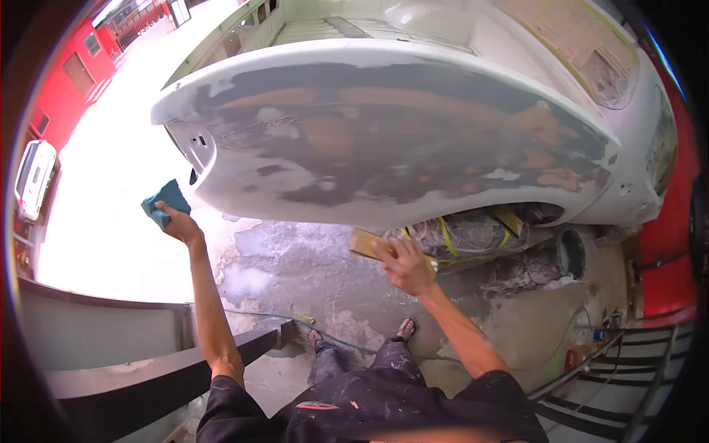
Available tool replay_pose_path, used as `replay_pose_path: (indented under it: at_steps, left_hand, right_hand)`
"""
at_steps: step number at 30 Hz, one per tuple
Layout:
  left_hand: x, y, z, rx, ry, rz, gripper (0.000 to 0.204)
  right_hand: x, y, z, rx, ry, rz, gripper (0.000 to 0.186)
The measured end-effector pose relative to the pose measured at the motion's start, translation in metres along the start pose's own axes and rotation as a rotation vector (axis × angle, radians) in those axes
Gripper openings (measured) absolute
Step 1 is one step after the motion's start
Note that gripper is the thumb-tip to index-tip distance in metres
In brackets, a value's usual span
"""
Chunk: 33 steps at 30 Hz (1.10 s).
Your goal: Using a sanding block and water to wet-sand the body filler on a vehicle panel.
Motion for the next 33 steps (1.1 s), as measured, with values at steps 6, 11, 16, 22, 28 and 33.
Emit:
replay_pose_path:
  at_steps: [6, 11, 16, 22, 28, 33]
  left_hand:
    - [0.136, -0.061, -0.064, 0.349, 0.166, 0.321, 0.061]
    - [0.213, -0.181, -0.227, 0.452, 0.142, 0.166, 0.051]
    - [0.319, -0.349, -0.481, 0.824, 0.743, -0.073, 0.067]
    - [0.361, -0.387, -0.629, 1.125, 1.224, -0.406, 0.056]
    - [0.291, -0.300, -0.423, 1.175, 0.831, 0.040, 0.053]
    - [0.175, -0.187, -0.176, 0.923, 0.347, 0.402, 0.065]
  right_hand:
    - [0.005, -0.220, -0.382, 1.075, 0.097, -0.084, 0.053]
    - [-0.023, -0.260, -0.580, 1.562, 0.142, 0.061, 0.051]
    - [-0.016, -0.302, -0.577, 1.268, 0.136, 0.033, 0.050]
    - [0.001, -0.365, -0.448, 1.279, 0.223, 0.173, 0.050]
    - [-0.036, -0.346, -0.404, 1.118, 0.073, -0.071, 0.046]
    - [-0.029, -0.299, -0.483, 1.421, 0.218, -0.068, 0.045]
Point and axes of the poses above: each hand's wrist, its own z-axis towards the middle knuckle, its own x-axis out of the palm, y = z × x, the point moved 10 cm from there along z, towards the middle knuckle, and after that the axes turned 11 degrees about x, right-handed, at the moved point
